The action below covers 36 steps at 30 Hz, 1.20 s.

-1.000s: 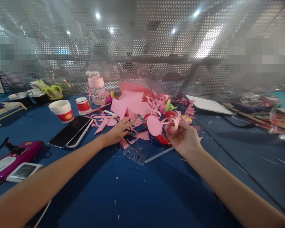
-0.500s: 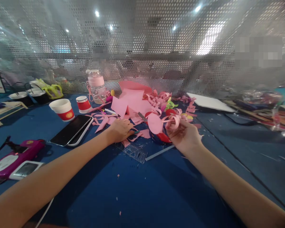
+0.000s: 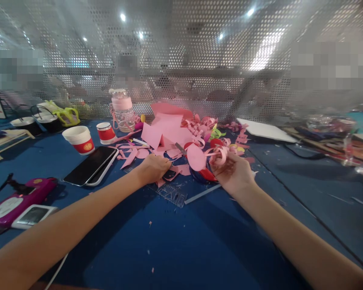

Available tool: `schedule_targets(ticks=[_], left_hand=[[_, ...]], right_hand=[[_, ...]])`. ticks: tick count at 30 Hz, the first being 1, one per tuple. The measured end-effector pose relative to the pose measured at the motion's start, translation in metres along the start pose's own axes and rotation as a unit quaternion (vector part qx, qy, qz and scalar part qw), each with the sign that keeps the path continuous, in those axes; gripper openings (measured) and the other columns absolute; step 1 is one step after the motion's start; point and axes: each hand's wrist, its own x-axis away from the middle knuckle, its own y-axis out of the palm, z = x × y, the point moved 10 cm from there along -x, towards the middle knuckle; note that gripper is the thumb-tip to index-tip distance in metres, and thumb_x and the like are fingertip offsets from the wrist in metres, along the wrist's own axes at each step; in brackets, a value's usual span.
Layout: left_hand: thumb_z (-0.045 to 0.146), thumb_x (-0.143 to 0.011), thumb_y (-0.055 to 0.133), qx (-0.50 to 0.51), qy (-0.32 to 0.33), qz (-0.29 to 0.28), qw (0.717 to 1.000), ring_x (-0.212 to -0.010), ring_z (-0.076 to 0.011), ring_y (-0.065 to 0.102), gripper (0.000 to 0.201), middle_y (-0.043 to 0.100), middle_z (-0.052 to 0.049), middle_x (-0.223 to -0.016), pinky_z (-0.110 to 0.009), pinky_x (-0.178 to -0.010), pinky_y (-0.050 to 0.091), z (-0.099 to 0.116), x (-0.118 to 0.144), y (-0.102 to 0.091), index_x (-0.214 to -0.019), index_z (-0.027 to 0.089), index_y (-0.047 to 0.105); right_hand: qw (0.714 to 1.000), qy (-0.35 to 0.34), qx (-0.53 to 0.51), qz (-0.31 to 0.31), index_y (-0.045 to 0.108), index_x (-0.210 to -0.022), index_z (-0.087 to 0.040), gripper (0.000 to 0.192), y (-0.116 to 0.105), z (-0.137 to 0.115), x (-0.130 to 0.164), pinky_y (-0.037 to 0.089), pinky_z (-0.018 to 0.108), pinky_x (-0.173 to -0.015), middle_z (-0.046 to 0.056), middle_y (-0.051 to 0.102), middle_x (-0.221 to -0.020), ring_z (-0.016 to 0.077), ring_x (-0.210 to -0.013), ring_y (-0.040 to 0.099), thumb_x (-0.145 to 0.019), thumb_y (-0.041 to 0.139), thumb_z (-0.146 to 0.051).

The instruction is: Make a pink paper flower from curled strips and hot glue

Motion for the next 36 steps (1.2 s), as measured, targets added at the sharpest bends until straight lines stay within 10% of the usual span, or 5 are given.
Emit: schedule_targets(ticks=[8,19,25,36], left_hand=[[0.027,-0.086,0.033,0.253,-0.108,0.11,0.955,-0.062,-0.0141,0.055,0.026,0.059,-0.003,-0.065,-0.027,-0.062,0.042,-0.04,0.004,-0.028,-0.069,0.017,0.05],[0.055,-0.076,0.045,0.573,-0.22,0.122,0.78,-0.051,-0.0124,0.062,0.041,0.068,-0.007,-0.072,-0.022,-0.046,0.046,-0.011,0.037,0.003,-0.072,0.015,0.056],[0.043,-0.067,0.066,0.729,-0.302,0.152,0.596,-0.058,-0.0123,0.065,0.031,0.07,-0.008,-0.08,-0.023,-0.056,0.052,-0.02,0.063,0.022,-0.075,0.013,0.062],[0.029,-0.071,0.066,0.782,-0.325,0.162,0.506,-0.062,-0.0133,0.065,0.02,0.069,-0.008,-0.072,-0.027,-0.067,0.053,-0.027,0.062,0.033,-0.067,0.01,0.059]], right_hand=[[0.999,0.011,0.018,-0.031,0.058,-0.069,-0.015,0.014,0.003,0.004,-0.001,0.051,0.017,-0.042,0.0,0.062,-0.053,0.0098,-0.043,0.059,-0.075,0.046,-0.009],[0.999,0.026,-0.012,-0.026,0.057,-0.068,-0.014,0.017,0.006,0.012,0.003,0.051,0.017,-0.041,0.0,0.063,-0.054,0.0098,-0.042,0.059,-0.071,0.046,-0.002],[0.999,-0.026,0.03,-0.033,0.052,-0.06,-0.016,0.015,0.005,0.007,0.005,0.047,0.014,-0.036,-0.002,0.061,-0.053,0.007,-0.039,0.055,-0.069,0.054,-0.004],[0.981,-0.092,0.142,-0.096,0.063,-0.07,-0.018,0.009,0.026,0.012,0.027,0.049,0.014,-0.042,-0.003,0.064,-0.055,0.0073,-0.045,0.059,-0.069,0.062,-0.01]])
